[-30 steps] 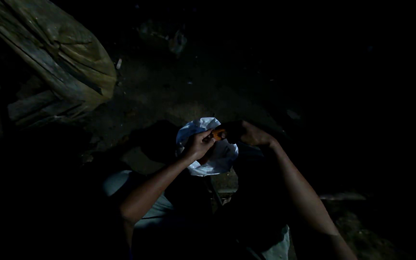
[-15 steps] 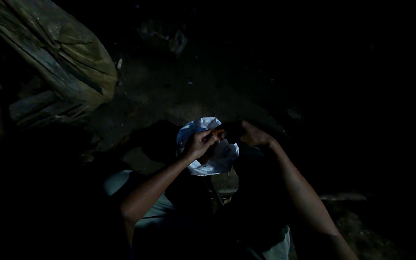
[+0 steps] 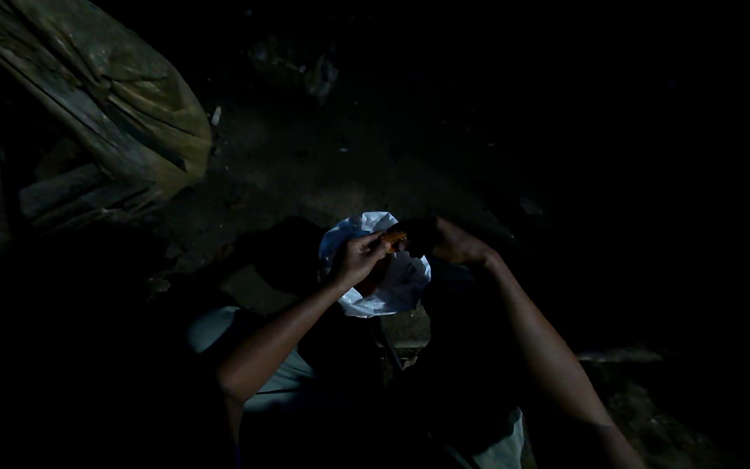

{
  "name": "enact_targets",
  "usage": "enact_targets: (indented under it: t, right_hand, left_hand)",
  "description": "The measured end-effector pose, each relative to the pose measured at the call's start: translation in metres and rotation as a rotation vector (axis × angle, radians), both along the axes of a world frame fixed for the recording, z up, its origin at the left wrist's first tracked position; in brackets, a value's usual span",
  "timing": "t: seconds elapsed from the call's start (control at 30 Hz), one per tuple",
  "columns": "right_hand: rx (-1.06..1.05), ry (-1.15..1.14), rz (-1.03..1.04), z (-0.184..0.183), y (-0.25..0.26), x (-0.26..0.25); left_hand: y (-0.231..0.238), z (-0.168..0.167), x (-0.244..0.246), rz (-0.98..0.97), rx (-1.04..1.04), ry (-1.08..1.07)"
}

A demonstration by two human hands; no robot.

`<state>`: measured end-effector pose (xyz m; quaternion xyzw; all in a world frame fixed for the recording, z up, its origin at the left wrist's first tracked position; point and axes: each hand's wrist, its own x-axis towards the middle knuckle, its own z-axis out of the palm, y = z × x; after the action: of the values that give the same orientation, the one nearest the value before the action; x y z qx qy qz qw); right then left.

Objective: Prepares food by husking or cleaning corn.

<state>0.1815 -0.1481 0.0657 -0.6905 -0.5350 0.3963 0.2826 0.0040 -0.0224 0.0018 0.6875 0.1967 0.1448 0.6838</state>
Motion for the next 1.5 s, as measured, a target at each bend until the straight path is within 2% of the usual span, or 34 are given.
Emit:
enact_targets:
  t: [0.4,0.7,0.97,1.2,1.5]
  right_hand:
    - [0.024,-0.049,0.046,0.002,0.002,-0.003]
    - [0.023,-0.073,0.011,0.004,0.003,-0.003]
    - [0.018,-0.105,-0.005,0.009,0.005,-0.009]
    - [0.049,-0.160,-0.002,0.010,0.003,-0.012]
    - [0.011,-0.199,-0.019,0.017,0.005,-0.018]
  left_hand:
    - [0.001,0.000,0.000,0.036,0.070,0.047]
    - [0.001,-0.001,0.001,0.046,-0.047,-0.023]
    - [0.000,-0.002,0.002,0.081,0.046,0.019]
    - [0.003,-0.003,0.001,0.086,-0.041,0.009]
    - [0.003,-0.006,0.002,0.096,0.022,-0.019]
